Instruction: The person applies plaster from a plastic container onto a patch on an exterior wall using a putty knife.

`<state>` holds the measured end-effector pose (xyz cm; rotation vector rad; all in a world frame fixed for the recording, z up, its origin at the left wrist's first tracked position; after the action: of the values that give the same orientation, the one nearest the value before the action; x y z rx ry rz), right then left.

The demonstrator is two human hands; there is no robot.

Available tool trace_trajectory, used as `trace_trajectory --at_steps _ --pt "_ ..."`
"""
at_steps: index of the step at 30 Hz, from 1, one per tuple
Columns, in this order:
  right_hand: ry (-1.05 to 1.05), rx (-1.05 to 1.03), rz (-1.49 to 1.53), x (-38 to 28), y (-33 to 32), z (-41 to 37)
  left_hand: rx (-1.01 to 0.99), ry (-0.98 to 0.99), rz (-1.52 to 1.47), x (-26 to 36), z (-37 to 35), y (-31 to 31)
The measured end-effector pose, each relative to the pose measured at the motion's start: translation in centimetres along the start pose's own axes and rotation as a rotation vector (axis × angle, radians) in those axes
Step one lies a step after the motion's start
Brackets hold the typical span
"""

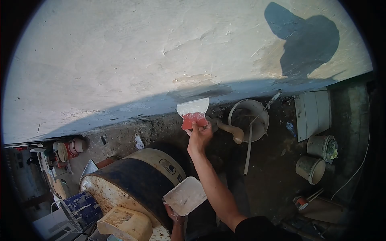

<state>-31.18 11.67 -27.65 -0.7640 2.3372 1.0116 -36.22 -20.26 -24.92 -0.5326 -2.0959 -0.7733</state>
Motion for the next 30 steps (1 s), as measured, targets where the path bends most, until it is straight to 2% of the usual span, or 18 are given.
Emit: trace_trajectory --at_steps 3,5,8,10,11,14,18,20,22,25,27,29,30 --pt "0.18 0.278 0.0 3.5 -6.1 6.4 0.168 -0.18 -0.138 -1.1 0.1 -1.3" --pt "0.233 0.4 0.01 5.8 -9.1 11.1 0.069 -0.054 -0.004 -0.6 0.0 -0.9" --pt "0.236 0.275 -0.035 6.9 -9.1 15.0 -0.111 0.095 0.038 -0.3 -0.2 -0.6" --pt "0.185 0.131 -0.068 5.9 -6.4 15.3 -0.162 0.128 0.018 -0.1 -0.2 -0.3" --pt "0.18 0.131 -0.055 5.5 -5.1 15.0 -0.148 0.115 0.01 -0.1 -0.3 -0.3" --pt "0.137 0.083 -0.036 2.7 -0.1 11.2 -0.051 0.067 0.071 -0.3 -0.4 -0.4" --pt "0.106 -0.039 -0.014 -0.9 5.1 4.6 0.158 -0.168 -0.087 -1.4 0.1 -1.8" --pt "0.09 -0.111 0.01 -2.6 7.2 1.4 0.017 0.004 0.036 -0.1 0.0 -0.6" --pt "0.089 -0.168 0.058 -3.6 9.3 -1.8 -0.039 0.068 0.085 0.3 -0.4 0.0" --pt "0.129 -0.235 0.09 -5.2 9.7 -5.1 0.032 -0.023 -0.034 -0.5 -0.3 -0.5" --pt "0.174 -0.268 0.087 -6.3 8.5 -7.0 0.11 -0.146 -0.225 -1.1 -0.2 -0.5" --pt "0.224 -0.295 0.066 -7.7 5.5 -8.8 -0.077 0.022 -0.065 1.1 -0.5 1.8" --pt "0.295 -0.344 0.056 -8.8 4.0 -9.8 -0.115 0.026 -0.069 1.6 -0.7 2.5"
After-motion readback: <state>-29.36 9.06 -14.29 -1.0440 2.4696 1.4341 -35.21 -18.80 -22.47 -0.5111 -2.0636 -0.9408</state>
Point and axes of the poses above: each hand's wrist, its own z-axis towards the middle knuckle, its own y-axis out of the palm, x = y × z, the point moved 4 cm from there along z, towards the middle knuckle, and after that the axes turned 6 degrees about y, right-handed, at the moved point
